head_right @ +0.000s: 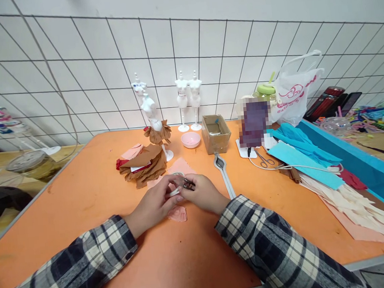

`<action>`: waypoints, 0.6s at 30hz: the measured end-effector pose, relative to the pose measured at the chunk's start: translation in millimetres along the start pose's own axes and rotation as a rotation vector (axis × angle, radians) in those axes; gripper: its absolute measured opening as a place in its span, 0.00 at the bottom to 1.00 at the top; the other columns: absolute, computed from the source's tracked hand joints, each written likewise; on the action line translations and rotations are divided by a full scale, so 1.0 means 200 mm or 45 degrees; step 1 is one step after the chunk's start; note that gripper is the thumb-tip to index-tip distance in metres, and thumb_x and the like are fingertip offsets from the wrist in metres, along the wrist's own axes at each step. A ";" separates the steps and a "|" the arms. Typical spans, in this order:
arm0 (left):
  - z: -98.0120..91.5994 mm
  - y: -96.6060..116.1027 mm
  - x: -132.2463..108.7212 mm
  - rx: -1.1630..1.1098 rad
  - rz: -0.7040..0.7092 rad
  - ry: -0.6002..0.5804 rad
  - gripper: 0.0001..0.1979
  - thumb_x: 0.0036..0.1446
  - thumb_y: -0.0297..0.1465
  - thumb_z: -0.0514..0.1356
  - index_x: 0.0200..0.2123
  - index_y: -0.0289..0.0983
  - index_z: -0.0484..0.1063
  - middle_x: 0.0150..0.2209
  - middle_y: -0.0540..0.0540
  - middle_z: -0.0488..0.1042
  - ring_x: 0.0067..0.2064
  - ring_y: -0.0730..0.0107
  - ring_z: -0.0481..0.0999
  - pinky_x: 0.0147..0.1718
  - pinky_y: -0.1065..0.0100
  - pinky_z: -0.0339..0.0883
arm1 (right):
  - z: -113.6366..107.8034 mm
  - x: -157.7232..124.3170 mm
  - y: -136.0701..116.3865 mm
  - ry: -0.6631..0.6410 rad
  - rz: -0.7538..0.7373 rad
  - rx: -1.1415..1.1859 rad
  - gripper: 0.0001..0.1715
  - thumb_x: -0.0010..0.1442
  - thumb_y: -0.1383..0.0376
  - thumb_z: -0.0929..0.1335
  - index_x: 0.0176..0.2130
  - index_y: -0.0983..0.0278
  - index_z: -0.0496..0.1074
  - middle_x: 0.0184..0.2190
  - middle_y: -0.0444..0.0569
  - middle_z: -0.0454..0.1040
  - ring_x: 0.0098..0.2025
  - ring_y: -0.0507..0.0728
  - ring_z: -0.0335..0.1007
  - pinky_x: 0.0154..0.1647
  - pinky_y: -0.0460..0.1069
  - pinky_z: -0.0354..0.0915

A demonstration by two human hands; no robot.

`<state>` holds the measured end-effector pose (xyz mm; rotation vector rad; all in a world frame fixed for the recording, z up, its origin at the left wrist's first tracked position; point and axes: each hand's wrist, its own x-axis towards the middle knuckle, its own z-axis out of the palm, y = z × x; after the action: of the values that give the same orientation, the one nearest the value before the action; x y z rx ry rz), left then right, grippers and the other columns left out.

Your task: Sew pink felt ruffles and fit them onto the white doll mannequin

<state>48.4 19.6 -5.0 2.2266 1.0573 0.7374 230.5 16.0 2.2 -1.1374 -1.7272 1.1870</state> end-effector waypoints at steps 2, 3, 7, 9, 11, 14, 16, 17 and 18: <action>0.00 0.00 0.00 0.079 -0.020 -0.012 0.09 0.64 0.37 0.52 0.43 0.40 0.64 0.37 0.48 0.73 0.34 0.68 0.71 0.33 0.68 0.63 | 0.00 0.00 0.01 0.053 0.039 0.013 0.08 0.56 0.61 0.66 0.30 0.64 0.66 0.23 0.40 0.61 0.26 0.49 0.56 0.27 0.44 0.55; 0.00 0.00 0.00 0.113 -0.019 -0.014 0.08 0.65 0.37 0.50 0.41 0.40 0.64 0.36 0.48 0.72 0.33 0.68 0.70 0.33 0.68 0.62 | 0.00 0.00 0.01 0.052 0.058 0.036 0.08 0.56 0.61 0.65 0.30 0.64 0.65 0.23 0.39 0.59 0.25 0.49 0.54 0.26 0.44 0.55; -0.02 0.01 0.01 0.156 0.032 -0.032 0.10 0.66 0.38 0.48 0.40 0.40 0.64 0.38 0.48 0.72 0.35 0.67 0.70 0.34 0.68 0.62 | 0.00 -0.01 -0.01 -0.020 0.076 0.096 0.09 0.56 0.60 0.65 0.30 0.64 0.65 0.23 0.38 0.58 0.23 0.48 0.51 0.24 0.44 0.53; -0.02 0.02 0.01 0.151 0.056 -0.049 0.11 0.67 0.36 0.46 0.39 0.39 0.65 0.38 0.48 0.72 0.37 0.67 0.71 0.36 0.67 0.63 | 0.01 0.00 -0.01 0.003 0.054 0.077 0.09 0.55 0.61 0.66 0.28 0.64 0.64 0.22 0.38 0.58 0.24 0.48 0.52 0.25 0.44 0.53; -0.02 0.01 0.01 0.133 0.065 -0.048 0.12 0.67 0.35 0.45 0.37 0.39 0.66 0.38 0.48 0.72 0.38 0.67 0.70 0.37 0.68 0.63 | 0.02 0.00 -0.01 0.048 0.034 0.048 0.10 0.54 0.61 0.66 0.27 0.63 0.62 0.23 0.39 0.57 0.25 0.49 0.53 0.26 0.44 0.53; -0.02 0.00 0.02 0.085 0.031 0.025 0.13 0.67 0.33 0.45 0.36 0.38 0.67 0.35 0.48 0.72 0.37 0.68 0.70 0.36 0.68 0.62 | 0.02 0.00 0.00 0.137 0.021 0.024 0.10 0.53 0.60 0.66 0.27 0.63 0.62 0.23 0.39 0.59 0.26 0.50 0.54 0.26 0.44 0.54; -0.03 -0.02 0.02 0.124 -0.013 0.076 0.12 0.66 0.32 0.46 0.33 0.38 0.67 0.31 0.50 0.71 0.33 0.69 0.69 0.32 0.69 0.60 | 0.00 0.00 0.00 0.198 0.024 -0.013 0.09 0.52 0.60 0.65 0.27 0.63 0.62 0.23 0.40 0.59 0.26 0.50 0.55 0.26 0.44 0.54; -0.03 -0.03 0.02 0.167 -0.028 0.087 0.10 0.64 0.31 0.48 0.33 0.38 0.66 0.29 0.50 0.71 0.31 0.69 0.69 0.31 0.69 0.59 | -0.01 0.00 0.00 0.224 0.029 -0.048 0.08 0.52 0.61 0.65 0.27 0.63 0.63 0.23 0.40 0.60 0.26 0.50 0.55 0.26 0.44 0.54; -0.03 -0.04 0.02 0.214 -0.031 0.087 0.07 0.63 0.31 0.50 0.34 0.38 0.66 0.29 0.51 0.71 0.30 0.69 0.69 0.30 0.69 0.59 | -0.02 0.01 0.00 0.243 0.034 -0.099 0.07 0.52 0.62 0.65 0.27 0.63 0.64 0.23 0.40 0.61 0.26 0.50 0.56 0.26 0.44 0.54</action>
<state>42.3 27.5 -4.7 2.3391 1.2182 0.7434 233.7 18.3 3.3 -1.2806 -1.6283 0.9997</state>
